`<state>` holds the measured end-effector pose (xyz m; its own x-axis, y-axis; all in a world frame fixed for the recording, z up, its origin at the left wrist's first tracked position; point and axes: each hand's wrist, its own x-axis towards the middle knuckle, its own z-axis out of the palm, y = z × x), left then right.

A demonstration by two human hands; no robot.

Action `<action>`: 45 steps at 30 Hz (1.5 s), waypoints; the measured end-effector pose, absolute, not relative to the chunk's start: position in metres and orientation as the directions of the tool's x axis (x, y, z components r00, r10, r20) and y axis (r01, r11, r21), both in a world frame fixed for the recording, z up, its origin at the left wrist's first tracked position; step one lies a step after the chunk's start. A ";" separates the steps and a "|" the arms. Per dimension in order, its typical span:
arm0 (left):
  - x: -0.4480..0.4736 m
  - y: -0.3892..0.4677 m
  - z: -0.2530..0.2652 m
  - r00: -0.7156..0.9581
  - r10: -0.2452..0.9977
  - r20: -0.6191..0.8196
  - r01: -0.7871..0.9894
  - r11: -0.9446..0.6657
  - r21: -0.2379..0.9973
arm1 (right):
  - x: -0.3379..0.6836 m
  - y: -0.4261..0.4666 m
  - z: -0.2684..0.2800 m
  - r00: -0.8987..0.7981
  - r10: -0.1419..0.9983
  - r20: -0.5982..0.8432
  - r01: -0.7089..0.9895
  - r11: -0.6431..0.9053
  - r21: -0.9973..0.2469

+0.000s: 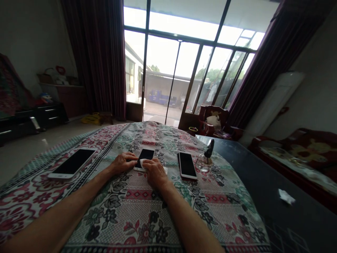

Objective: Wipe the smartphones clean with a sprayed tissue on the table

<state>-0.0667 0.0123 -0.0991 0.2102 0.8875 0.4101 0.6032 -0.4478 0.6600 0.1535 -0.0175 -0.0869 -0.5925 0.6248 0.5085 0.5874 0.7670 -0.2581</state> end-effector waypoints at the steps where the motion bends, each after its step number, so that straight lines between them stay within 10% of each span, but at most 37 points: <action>1: -0.067 0.013 -0.099 0.209 0.889 0.408 0.604 -0.445 0.661 | 0.154 -0.020 -0.088 -0.589 0.619 0.520 0.580 0.772 -0.261; 45: -0.066 0.014 -0.099 0.221 0.887 0.405 0.642 -0.445 0.625 | 0.127 0.076 -0.083 -0.439 0.790 0.428 0.755 0.583 -0.302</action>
